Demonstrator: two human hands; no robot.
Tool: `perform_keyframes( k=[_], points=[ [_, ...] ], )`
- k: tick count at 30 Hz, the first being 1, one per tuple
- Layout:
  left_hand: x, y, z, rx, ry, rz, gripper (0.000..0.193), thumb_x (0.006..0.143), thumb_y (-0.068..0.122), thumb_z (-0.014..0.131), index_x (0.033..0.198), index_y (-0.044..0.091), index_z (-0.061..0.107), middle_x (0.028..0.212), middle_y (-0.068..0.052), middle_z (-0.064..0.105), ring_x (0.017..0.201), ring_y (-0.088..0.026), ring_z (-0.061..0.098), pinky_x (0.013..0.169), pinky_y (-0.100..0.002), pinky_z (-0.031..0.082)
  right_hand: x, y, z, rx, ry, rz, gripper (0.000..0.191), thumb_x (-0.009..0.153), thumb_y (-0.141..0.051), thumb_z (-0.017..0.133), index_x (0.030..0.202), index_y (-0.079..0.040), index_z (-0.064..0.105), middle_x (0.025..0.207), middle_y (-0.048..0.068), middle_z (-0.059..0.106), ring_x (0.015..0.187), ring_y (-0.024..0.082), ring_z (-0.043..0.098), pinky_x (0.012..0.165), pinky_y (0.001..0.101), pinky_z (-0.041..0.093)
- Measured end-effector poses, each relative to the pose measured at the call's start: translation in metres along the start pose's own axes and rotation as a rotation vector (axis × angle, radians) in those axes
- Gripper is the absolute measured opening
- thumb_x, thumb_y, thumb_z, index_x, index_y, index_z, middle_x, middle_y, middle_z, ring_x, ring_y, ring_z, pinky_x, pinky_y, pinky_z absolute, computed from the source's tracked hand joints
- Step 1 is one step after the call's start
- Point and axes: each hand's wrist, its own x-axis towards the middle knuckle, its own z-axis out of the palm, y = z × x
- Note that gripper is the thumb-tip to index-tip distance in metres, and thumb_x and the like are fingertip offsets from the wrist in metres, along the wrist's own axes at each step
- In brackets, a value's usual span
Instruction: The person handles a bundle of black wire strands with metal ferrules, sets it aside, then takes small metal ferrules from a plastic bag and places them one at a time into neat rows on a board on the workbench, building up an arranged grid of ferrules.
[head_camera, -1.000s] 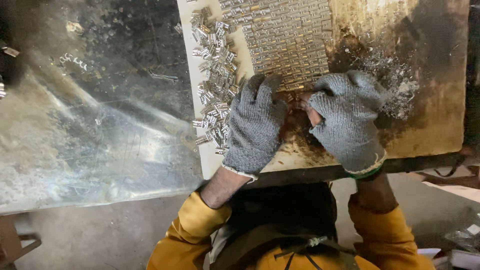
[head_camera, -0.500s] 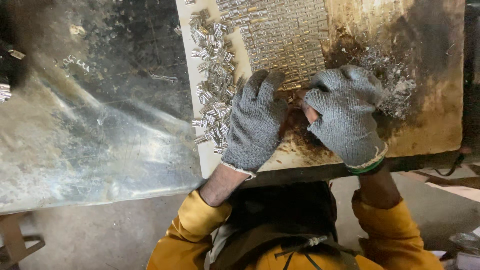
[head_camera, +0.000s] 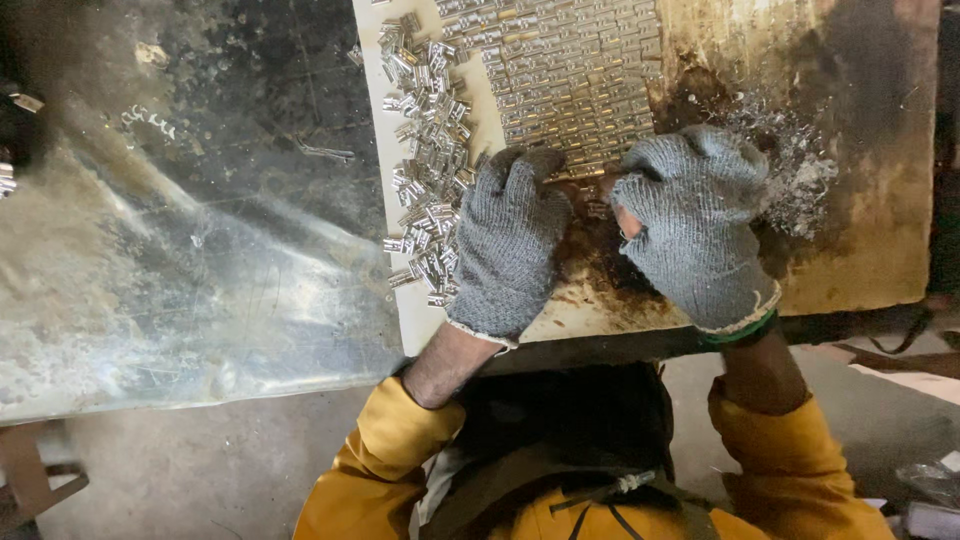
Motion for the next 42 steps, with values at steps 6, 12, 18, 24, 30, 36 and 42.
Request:
perform_keyframes(
  k=[6,12,18,24,30,36,42],
  points=[
    [0.000,-0.004,-0.001,-0.013,-0.016,0.059,0.040,0.090,0.007,0.071,0.129,0.008,0.058,0.125,-0.019,0.060,0.112,-0.039,0.062,0.096,-0.048,0.052,0.000,0.001,-0.002,0.007,-0.003,-0.043,0.008,0.082,-0.017,0.075,0.085,-0.017,0.067,0.109,0.002,0.060,0.116,0.032,0.055,0.095,0.0508,0.043],
    [-0.001,-0.006,0.002,0.012,-0.029,0.058,0.042,0.090,0.008,0.069,0.130,0.009,0.058,0.128,-0.020,0.059,0.115,-0.040,0.059,0.097,-0.051,0.050,0.001,0.001,0.000,-0.025,-0.054,-0.036,0.011,0.075,-0.021,0.075,0.077,-0.017,0.065,0.104,0.002,0.059,0.113,0.032,0.056,0.091,0.0511,0.042],
    [0.002,-0.001,0.001,0.053,-0.005,0.089,0.044,0.090,0.011,0.070,0.132,0.007,0.056,0.131,-0.021,0.057,0.119,-0.040,0.058,0.101,-0.052,0.049,-0.002,0.003,0.007,-0.016,-0.004,-0.024,0.008,0.082,-0.018,0.075,0.086,-0.018,0.067,0.112,0.002,0.063,0.117,0.032,0.057,0.096,0.0509,0.043],
    [-0.001,0.004,-0.018,0.107,-0.027,0.197,0.029,0.085,0.010,0.074,0.110,-0.003,0.066,0.125,-0.020,0.057,0.114,-0.042,0.058,0.090,-0.053,0.050,-0.013,0.004,0.006,0.151,0.076,-0.042,0.010,0.093,-0.014,0.080,0.103,-0.014,0.076,0.112,0.006,0.065,0.109,0.030,0.060,0.096,0.0490,0.044],
    [-0.009,0.002,-0.026,0.096,-0.094,0.278,0.019,0.089,0.013,0.078,0.085,0.000,0.064,0.133,-0.016,0.058,0.122,-0.038,0.057,0.092,-0.051,0.052,-0.016,-0.002,0.006,0.176,0.011,-0.037,0.019,0.089,-0.021,0.086,0.103,-0.010,0.077,0.107,0.007,0.066,0.101,0.029,0.061,0.094,0.0476,0.048],
    [-0.014,0.002,-0.021,0.141,-0.090,0.284,0.008,0.084,0.009,0.074,0.088,0.004,0.069,0.134,-0.013,0.059,0.125,-0.039,0.057,0.092,-0.051,0.051,-0.013,-0.007,-0.002,0.186,0.029,-0.018,0.017,0.087,-0.017,0.083,0.100,-0.010,0.074,0.111,0.008,0.065,0.106,0.032,0.061,0.094,0.0478,0.048],
    [-0.016,0.009,-0.012,0.075,-0.144,0.255,0.020,0.082,0.013,0.074,0.100,0.004,0.071,0.133,-0.014,0.058,0.122,-0.040,0.057,0.097,-0.053,0.050,-0.013,-0.016,-0.009,0.228,0.011,0.021,0.019,0.079,-0.018,0.081,0.094,-0.014,0.070,0.109,0.007,0.065,0.110,0.035,0.061,0.097,0.0520,0.044]
  ],
)
